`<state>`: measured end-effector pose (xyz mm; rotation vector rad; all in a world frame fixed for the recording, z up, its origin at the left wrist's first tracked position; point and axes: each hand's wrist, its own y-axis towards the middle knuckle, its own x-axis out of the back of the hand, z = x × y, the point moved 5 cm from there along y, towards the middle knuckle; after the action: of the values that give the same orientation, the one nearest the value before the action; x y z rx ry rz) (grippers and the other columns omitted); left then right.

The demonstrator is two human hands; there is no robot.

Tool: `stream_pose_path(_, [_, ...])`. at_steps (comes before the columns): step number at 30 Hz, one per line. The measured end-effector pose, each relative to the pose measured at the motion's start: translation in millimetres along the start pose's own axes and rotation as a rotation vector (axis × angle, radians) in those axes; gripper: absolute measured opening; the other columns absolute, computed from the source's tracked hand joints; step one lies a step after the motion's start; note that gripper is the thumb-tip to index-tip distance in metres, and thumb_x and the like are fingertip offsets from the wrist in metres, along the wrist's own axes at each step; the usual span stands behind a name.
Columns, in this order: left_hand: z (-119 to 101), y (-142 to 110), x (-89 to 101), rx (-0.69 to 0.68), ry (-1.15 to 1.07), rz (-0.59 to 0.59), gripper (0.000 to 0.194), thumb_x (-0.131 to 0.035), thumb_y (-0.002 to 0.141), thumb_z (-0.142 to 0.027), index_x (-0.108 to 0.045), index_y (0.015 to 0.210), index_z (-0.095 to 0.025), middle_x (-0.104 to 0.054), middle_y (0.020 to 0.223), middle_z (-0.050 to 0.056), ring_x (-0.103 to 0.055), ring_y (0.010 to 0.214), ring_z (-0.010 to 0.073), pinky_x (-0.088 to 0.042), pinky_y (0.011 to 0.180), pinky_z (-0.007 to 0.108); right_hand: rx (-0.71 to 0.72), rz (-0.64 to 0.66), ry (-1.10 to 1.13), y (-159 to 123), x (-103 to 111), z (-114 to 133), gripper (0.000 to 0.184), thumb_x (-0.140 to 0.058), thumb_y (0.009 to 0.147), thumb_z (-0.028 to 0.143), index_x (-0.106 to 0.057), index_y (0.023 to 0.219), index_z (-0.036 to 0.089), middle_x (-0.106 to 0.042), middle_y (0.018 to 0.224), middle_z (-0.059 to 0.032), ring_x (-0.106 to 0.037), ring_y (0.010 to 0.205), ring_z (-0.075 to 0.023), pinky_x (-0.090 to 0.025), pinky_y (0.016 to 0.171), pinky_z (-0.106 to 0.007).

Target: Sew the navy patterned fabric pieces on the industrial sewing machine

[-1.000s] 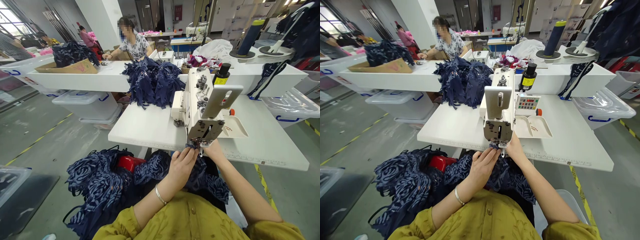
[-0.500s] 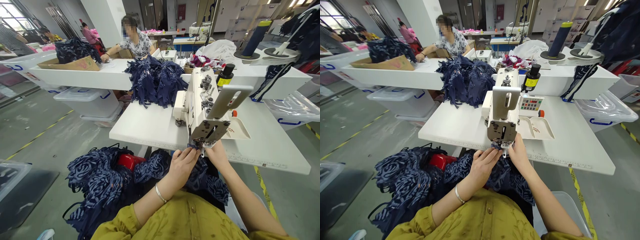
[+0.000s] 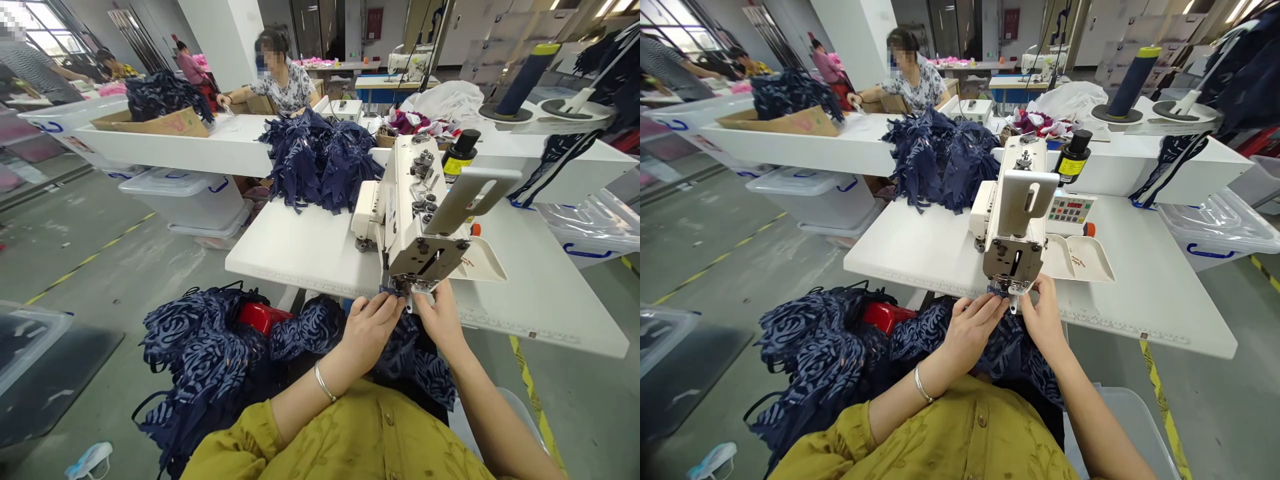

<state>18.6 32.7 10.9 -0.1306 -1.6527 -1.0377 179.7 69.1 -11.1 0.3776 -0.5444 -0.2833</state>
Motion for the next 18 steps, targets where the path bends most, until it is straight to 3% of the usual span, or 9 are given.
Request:
stream_pose_path(8, [-0.3,-1.4,-1.0,-0.005,0.0,-0.009,0.034,-0.041,0.098,-0.015,-0.055,0.129,-0.019,-0.065,0.123,0.001,-0.054,0.119,0.0126,-0.035,0.091,0.028,-0.141,0.058,0.081,-16.3,-8.8,-23.8,0.024,-0.048,0.091,0.041,-0.052,0.103,0.021,-0.054,0.104,-0.0075,-0.055,0.092,-0.0209,-0.047,0.082,-0.038])
stream_pose_path(14, [1.1,-4.7,-5.6,-0.006,0.007,0.026,0.037,-0.042,0.097,-0.015,-0.052,0.132,-0.02,-0.063,0.125,0.003,-0.053,0.12,0.014,-0.037,0.093,0.029,-0.236,0.086,0.083,-26.4,-7.9,-26.0,0.026,-0.048,0.091,0.046,-0.051,0.095,0.02,-0.057,0.091,-0.0054,-0.056,0.083,-0.0204,-0.047,0.079,-0.036])
stream_pose_path(18, [0.3,-2.9,-6.6,-0.001,-0.042,0.021,0.037,-0.041,0.097,-0.013,-0.052,0.132,-0.019,-0.064,0.125,0.005,-0.054,0.12,0.0152,-0.039,0.095,0.03,-0.289,0.272,0.122,-38.4,-9.6,-19.9,0.036,-0.037,0.095,0.052,-0.055,0.091,0.021,-0.058,0.081,-0.0041,-0.055,0.077,-0.0206,-0.048,0.073,-0.033])
